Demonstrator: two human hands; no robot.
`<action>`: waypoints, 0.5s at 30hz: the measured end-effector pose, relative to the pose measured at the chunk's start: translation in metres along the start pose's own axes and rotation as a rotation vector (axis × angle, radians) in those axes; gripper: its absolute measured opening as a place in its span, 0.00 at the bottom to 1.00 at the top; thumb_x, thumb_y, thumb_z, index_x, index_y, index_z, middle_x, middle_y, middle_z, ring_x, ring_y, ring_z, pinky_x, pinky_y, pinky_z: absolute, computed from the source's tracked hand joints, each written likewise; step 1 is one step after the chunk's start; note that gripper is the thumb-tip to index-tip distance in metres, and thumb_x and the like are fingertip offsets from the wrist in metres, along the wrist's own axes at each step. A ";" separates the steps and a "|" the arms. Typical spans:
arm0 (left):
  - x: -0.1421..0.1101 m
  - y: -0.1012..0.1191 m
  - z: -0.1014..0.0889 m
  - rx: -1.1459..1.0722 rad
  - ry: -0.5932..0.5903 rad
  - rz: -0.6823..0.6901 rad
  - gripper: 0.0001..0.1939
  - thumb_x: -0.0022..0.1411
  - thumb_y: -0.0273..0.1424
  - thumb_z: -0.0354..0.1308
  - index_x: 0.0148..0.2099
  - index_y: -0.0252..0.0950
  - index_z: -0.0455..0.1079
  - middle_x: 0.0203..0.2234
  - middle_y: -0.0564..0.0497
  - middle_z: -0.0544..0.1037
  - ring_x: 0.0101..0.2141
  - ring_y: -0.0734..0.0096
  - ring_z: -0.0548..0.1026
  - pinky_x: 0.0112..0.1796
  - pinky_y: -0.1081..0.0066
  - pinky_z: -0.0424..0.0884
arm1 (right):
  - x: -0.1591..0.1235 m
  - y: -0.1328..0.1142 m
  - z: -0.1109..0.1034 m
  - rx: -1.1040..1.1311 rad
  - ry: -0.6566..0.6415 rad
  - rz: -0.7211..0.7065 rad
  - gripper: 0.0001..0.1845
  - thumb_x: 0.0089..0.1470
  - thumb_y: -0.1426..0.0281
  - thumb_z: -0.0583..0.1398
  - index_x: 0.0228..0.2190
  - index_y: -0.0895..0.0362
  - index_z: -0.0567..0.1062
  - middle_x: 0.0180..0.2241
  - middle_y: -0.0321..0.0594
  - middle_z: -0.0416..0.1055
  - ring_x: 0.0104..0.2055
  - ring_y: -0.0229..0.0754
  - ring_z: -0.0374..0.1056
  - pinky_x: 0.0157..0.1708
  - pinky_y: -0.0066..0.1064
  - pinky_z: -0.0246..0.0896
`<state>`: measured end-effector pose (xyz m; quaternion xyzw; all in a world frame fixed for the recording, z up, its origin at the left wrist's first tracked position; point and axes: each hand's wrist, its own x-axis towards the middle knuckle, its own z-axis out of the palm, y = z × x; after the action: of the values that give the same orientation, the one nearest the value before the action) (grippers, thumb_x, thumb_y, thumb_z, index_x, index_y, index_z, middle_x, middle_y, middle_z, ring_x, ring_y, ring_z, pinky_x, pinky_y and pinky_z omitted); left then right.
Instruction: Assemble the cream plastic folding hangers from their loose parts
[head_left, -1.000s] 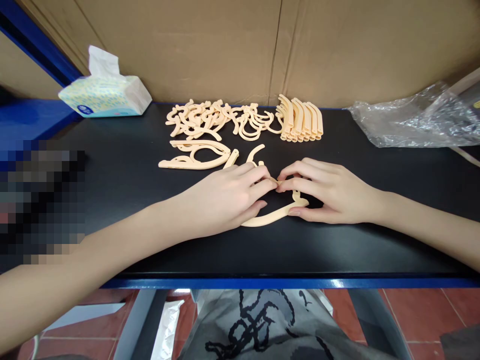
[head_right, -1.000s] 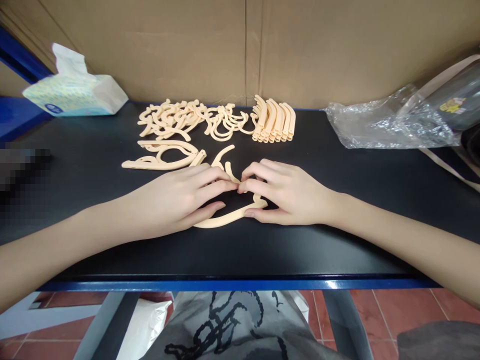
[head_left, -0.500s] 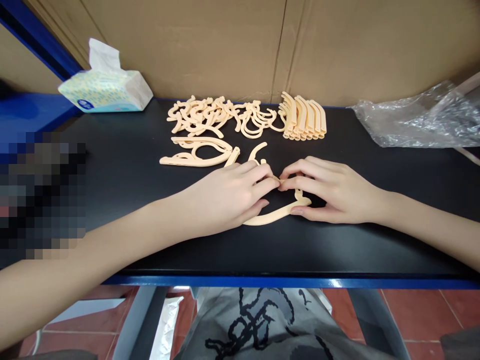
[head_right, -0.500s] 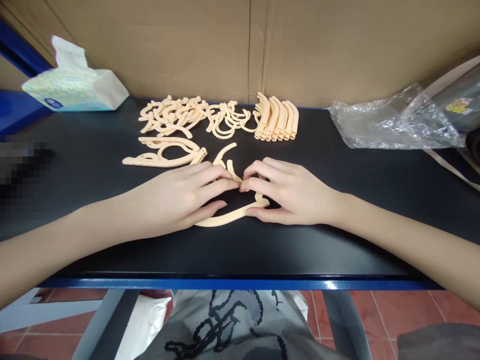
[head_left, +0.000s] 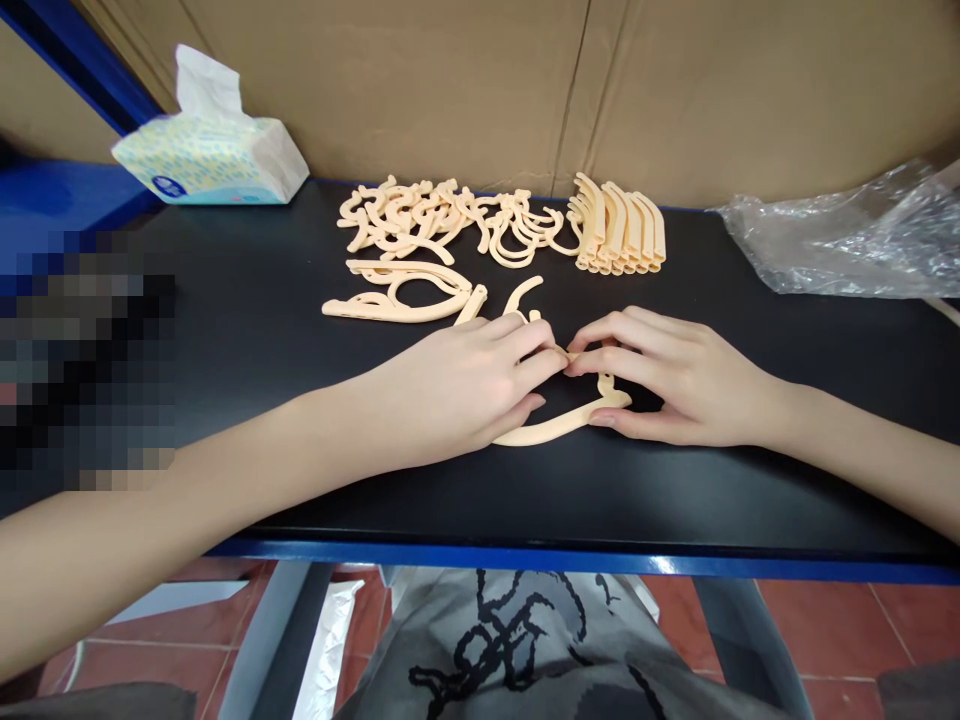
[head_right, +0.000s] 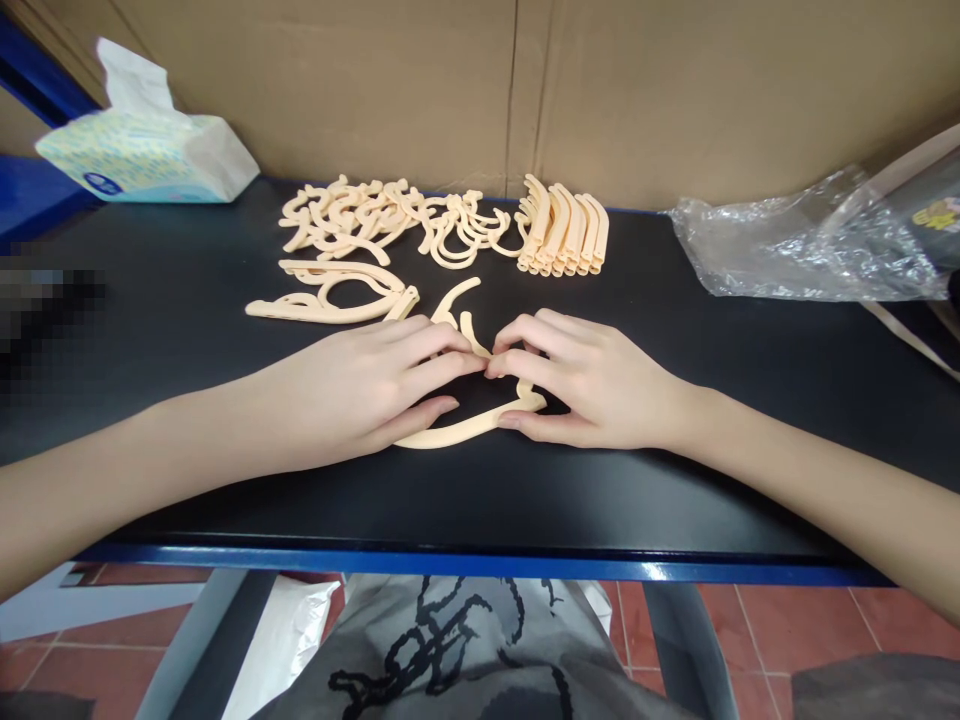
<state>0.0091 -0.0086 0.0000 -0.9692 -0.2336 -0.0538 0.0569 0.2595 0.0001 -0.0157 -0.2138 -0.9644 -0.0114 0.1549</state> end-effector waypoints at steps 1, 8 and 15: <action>0.000 0.000 0.000 0.001 0.000 -0.001 0.15 0.70 0.31 0.49 0.55 0.29 0.67 0.48 0.42 0.72 0.45 0.60 0.71 0.45 0.64 0.67 | 0.000 0.000 0.000 0.003 0.001 0.001 0.16 0.61 0.59 0.57 0.46 0.56 0.70 0.45 0.46 0.70 0.40 0.44 0.66 0.39 0.36 0.64; 0.000 0.001 0.001 -0.004 -0.005 -0.013 0.15 0.70 0.31 0.48 0.55 0.29 0.67 0.48 0.42 0.72 0.45 0.60 0.71 0.45 0.63 0.67 | 0.000 0.001 0.000 0.001 -0.003 0.000 0.16 0.60 0.59 0.58 0.45 0.57 0.70 0.45 0.47 0.70 0.41 0.44 0.66 0.39 0.35 0.64; -0.001 0.002 0.001 0.019 -0.007 -0.011 0.16 0.71 0.31 0.47 0.55 0.30 0.66 0.49 0.42 0.72 0.46 0.59 0.71 0.45 0.62 0.67 | 0.000 0.000 0.000 0.008 0.004 0.013 0.16 0.61 0.59 0.57 0.45 0.55 0.70 0.45 0.46 0.70 0.41 0.45 0.66 0.39 0.36 0.64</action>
<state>0.0095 -0.0105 -0.0011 -0.9674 -0.2397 -0.0486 0.0649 0.2589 -0.0002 -0.0160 -0.2194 -0.9628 -0.0069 0.1578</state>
